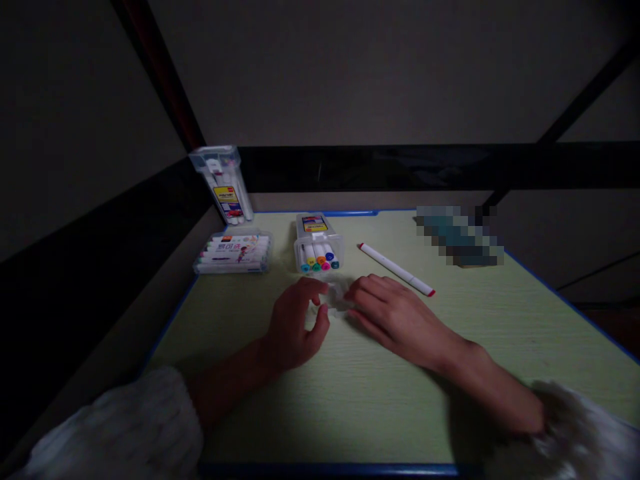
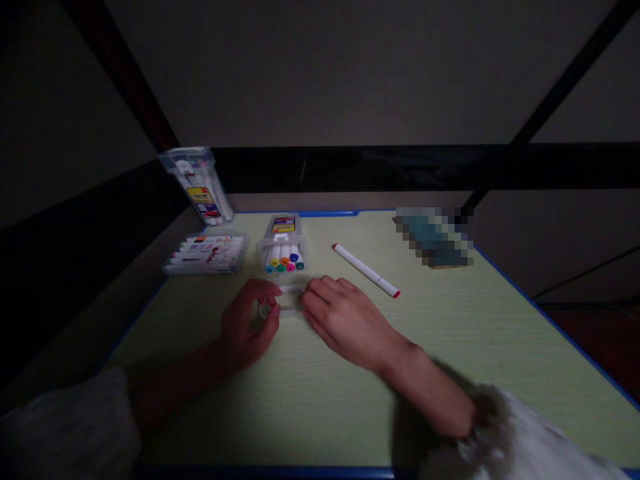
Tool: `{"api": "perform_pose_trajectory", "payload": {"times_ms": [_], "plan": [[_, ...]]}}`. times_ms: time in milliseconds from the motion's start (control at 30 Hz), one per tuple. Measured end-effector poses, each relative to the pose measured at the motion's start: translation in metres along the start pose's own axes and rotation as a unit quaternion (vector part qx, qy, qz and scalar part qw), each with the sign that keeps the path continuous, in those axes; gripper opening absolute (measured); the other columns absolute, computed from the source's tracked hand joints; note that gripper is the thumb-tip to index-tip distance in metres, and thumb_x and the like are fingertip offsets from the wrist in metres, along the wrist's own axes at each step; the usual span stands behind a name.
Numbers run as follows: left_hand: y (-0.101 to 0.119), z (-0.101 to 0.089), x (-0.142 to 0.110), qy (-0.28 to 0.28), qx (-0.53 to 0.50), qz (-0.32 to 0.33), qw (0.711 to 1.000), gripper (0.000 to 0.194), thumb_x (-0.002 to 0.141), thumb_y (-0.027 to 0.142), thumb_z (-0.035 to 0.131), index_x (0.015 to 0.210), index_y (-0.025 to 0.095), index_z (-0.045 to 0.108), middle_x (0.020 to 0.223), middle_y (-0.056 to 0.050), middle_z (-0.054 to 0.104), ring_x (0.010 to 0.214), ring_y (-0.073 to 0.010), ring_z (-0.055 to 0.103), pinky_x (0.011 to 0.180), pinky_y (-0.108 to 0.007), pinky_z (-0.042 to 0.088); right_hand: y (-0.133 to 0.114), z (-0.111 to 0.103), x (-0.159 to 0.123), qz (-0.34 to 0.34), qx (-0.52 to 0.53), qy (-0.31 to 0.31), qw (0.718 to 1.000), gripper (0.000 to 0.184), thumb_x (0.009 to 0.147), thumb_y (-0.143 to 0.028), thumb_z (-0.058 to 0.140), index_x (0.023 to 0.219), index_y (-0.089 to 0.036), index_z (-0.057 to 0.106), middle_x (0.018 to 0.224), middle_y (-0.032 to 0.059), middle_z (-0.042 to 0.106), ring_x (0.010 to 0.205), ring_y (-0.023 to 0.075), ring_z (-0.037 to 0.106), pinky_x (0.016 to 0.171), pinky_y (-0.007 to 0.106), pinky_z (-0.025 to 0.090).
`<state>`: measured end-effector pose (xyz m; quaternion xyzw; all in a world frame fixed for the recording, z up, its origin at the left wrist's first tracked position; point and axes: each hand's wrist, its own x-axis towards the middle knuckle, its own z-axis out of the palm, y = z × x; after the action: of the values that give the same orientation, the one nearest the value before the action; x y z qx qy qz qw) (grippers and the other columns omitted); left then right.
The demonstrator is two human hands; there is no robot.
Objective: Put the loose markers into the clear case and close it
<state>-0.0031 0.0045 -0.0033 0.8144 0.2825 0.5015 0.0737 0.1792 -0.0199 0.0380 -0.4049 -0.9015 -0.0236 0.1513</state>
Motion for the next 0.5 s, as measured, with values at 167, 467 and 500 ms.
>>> {"api": "perform_pose_trajectory", "payload": {"times_ms": [167, 467, 500], "plan": [[0.0, 0.0, 0.0, -0.002, 0.004, -0.002, 1.0, 0.024, 0.074, 0.006, 0.046, 0.095, 0.018, 0.046, 0.077, -0.001, 0.052, 0.065, -0.0109, 0.05, 0.062, -0.024, 0.044, 0.021, 0.0, -0.002, 0.128, -0.032, 0.06, 0.989, 0.015, 0.084, -0.018, 0.039, 0.081, -0.015, 0.054, 0.08, 0.0085, 0.055, 0.073, 0.0198, 0.051, 0.066, 0.031, 0.039], [-0.001, 0.0, -0.001, -0.006, 0.021, 0.0, 1.0, 0.022, 0.075, 0.007, 0.045, 0.094, 0.018, 0.047, 0.074, -0.001, 0.053, 0.065, -0.0118, 0.052, 0.062, -0.024, 0.045, 0.066, 0.008, -0.011, 0.285, -0.098, 0.076, 0.951, 0.012, 0.079, -0.023, 0.045, 0.085, -0.015, 0.053, 0.082, 0.0101, 0.057, 0.075, 0.0221, 0.053, 0.062, 0.031, 0.038], [-0.002, 0.001, -0.001, -0.007, 0.022, -0.001, 1.0, 0.022, 0.075, 0.007, 0.045, 0.094, 0.018, 0.047, 0.075, -0.001, 0.054, 0.065, -0.0119, 0.053, 0.062, -0.024, 0.045, 0.068, 0.009, -0.012, 0.294, -0.103, 0.074, 0.948, 0.013, 0.079, -0.023, 0.045, 0.087, -0.015, 0.052, 0.083, 0.0105, 0.057, 0.076, 0.0226, 0.052, 0.062, 0.032, 0.038]]}}
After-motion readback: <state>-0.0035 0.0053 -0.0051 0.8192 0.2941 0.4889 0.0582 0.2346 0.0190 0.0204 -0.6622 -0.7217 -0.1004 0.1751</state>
